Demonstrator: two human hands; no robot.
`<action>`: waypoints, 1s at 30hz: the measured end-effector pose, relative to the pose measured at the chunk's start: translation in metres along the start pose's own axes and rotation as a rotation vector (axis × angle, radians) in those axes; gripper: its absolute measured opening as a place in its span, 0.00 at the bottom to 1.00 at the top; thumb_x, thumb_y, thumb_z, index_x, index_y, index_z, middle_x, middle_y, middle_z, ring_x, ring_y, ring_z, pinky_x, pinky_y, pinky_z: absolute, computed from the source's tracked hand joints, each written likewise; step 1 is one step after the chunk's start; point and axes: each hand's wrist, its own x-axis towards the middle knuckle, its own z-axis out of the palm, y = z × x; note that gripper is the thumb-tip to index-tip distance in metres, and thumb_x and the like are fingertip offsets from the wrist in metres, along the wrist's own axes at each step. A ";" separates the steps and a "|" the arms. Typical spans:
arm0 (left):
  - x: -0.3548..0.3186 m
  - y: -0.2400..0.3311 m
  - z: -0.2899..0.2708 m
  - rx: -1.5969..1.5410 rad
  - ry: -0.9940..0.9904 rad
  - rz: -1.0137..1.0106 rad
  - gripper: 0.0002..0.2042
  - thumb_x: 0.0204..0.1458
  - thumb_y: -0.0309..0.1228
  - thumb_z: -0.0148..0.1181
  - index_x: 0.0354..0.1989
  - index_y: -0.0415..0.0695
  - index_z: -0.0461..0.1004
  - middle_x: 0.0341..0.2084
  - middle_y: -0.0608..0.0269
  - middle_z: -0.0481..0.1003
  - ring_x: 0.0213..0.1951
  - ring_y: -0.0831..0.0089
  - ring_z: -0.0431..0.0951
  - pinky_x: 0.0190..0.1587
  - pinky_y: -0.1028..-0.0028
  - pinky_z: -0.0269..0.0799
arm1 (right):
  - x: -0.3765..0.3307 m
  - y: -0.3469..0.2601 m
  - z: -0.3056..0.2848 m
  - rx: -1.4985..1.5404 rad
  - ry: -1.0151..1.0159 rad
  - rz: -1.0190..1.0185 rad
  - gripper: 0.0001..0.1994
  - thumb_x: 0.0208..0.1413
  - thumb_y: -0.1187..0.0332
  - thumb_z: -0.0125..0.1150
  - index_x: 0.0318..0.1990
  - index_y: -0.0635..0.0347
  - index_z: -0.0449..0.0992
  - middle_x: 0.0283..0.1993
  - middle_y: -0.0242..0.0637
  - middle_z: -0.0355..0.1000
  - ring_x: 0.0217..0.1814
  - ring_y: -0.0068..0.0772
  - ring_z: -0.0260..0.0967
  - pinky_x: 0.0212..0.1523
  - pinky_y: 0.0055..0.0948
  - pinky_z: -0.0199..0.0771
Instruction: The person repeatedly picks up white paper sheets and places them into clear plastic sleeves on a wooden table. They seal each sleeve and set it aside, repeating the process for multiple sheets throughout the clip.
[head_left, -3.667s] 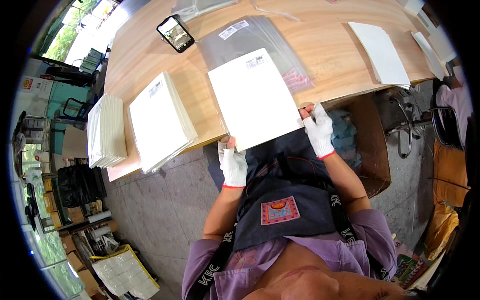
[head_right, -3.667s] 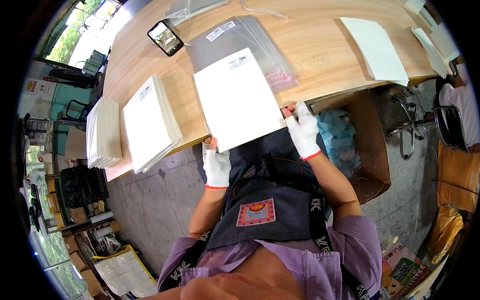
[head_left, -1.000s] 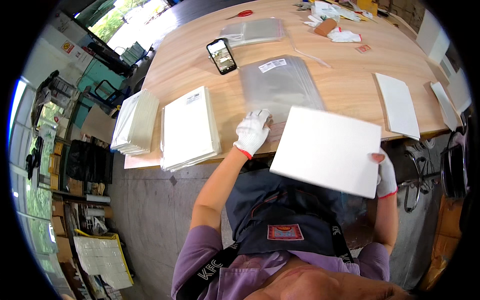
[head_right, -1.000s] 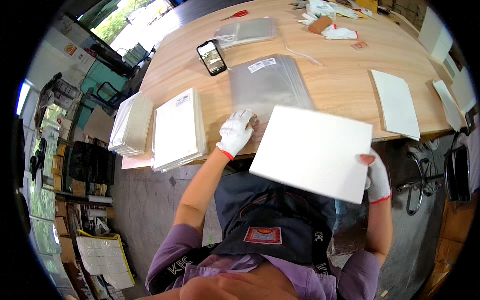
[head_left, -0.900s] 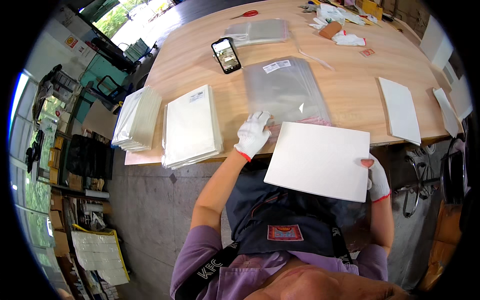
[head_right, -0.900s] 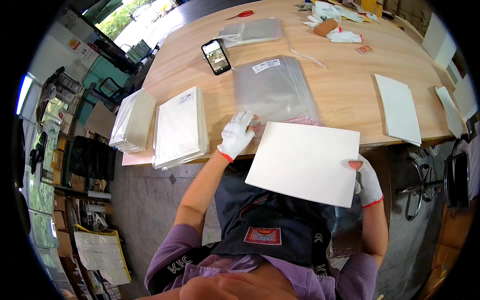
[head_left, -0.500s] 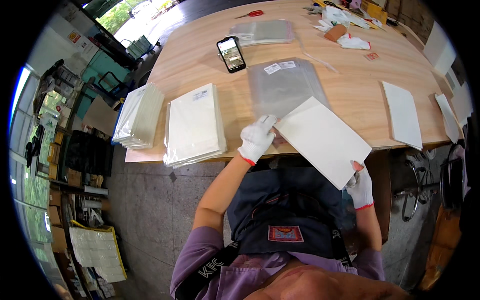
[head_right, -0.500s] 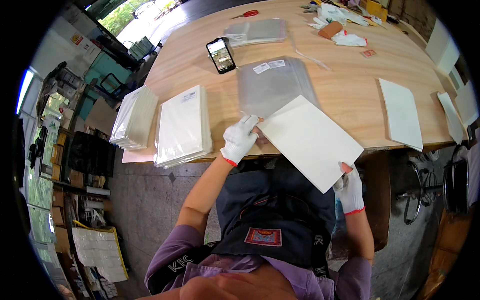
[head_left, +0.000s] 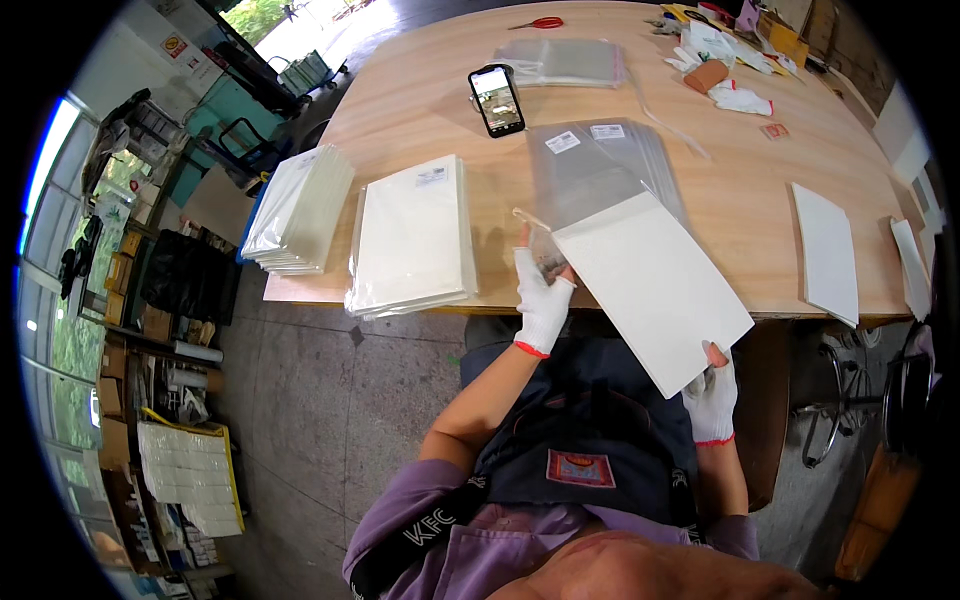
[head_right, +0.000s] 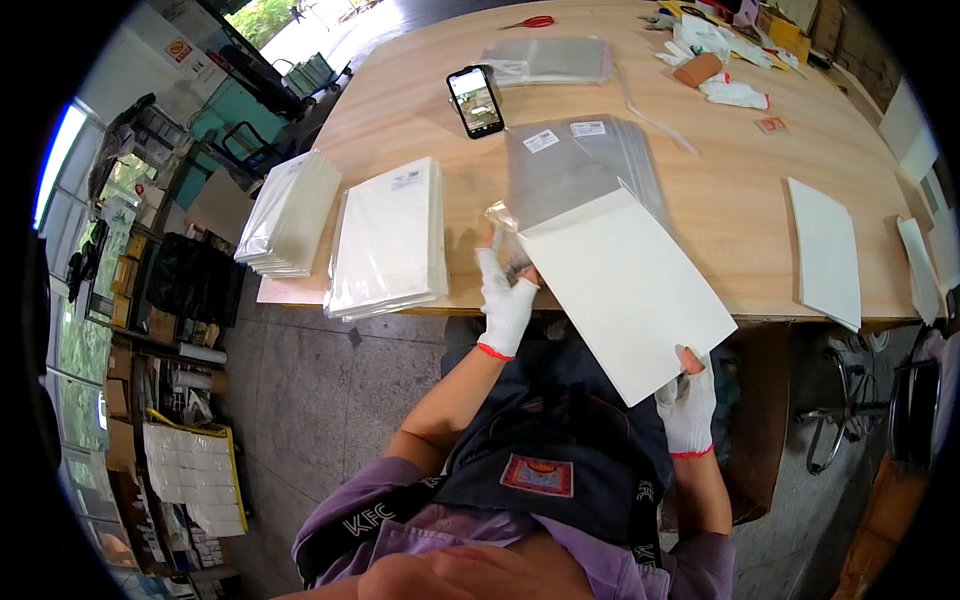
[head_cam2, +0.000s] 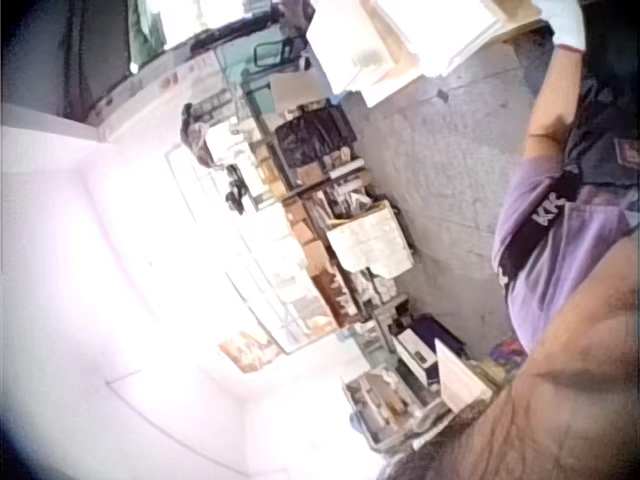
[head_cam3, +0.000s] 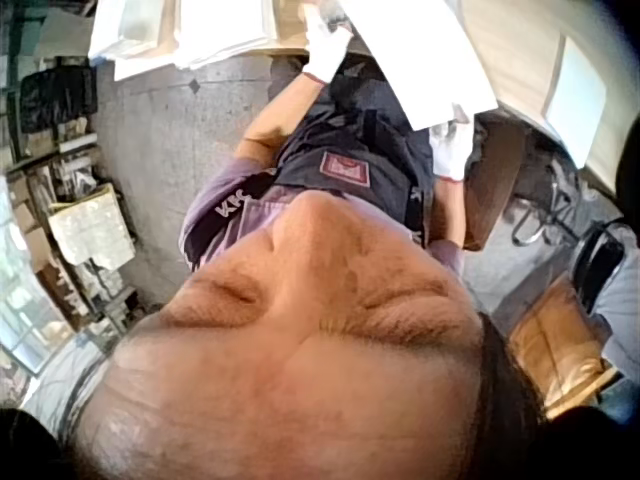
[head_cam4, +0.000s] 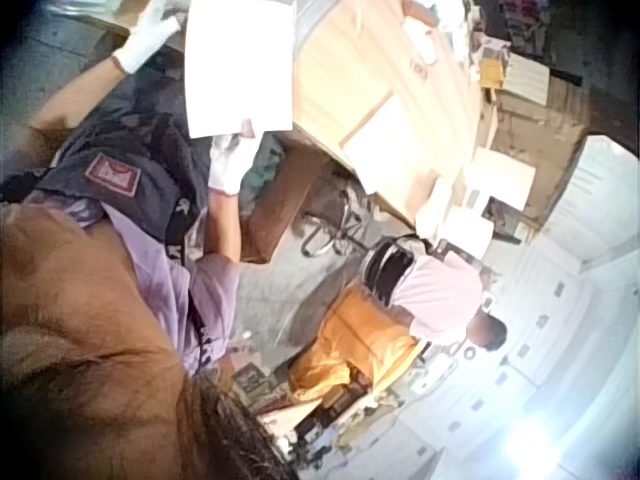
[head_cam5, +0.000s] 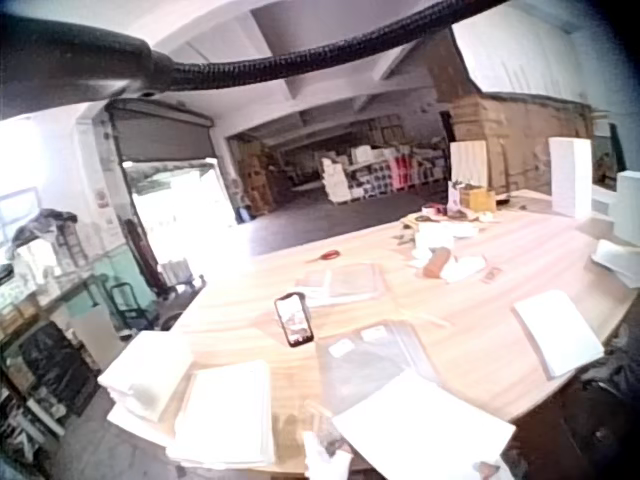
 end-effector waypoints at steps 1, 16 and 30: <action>0.001 0.002 0.001 -0.042 0.044 -0.033 0.37 0.49 0.17 0.51 0.67 0.50 0.43 0.49 0.53 0.66 0.45 0.70 0.71 0.44 0.75 0.70 | -0.001 -0.002 0.008 -0.032 0.008 -0.021 0.19 0.56 0.68 0.53 0.54 0.63 0.65 0.47 0.36 0.70 0.44 0.28 0.72 0.40 0.25 0.74; -0.015 -0.001 -0.010 0.106 -0.258 -0.341 0.11 0.56 0.22 0.44 0.44 0.33 0.69 0.30 0.60 0.75 0.30 0.76 0.75 0.32 0.78 0.72 | -0.002 -0.009 0.029 -0.081 -0.107 0.074 0.22 0.55 0.65 0.54 0.56 0.61 0.62 0.40 0.31 0.72 0.26 0.16 0.68 0.17 0.13 0.60; -0.096 -0.030 -0.026 -0.094 -0.696 -0.677 0.13 0.60 0.33 0.48 0.42 0.35 0.70 0.31 0.59 0.76 0.25 0.74 0.76 0.28 0.77 0.76 | -0.016 0.052 0.033 0.244 -0.183 0.132 0.28 0.60 0.72 0.47 0.66 0.64 0.47 0.64 0.50 0.54 0.60 0.40 0.62 0.61 0.35 0.65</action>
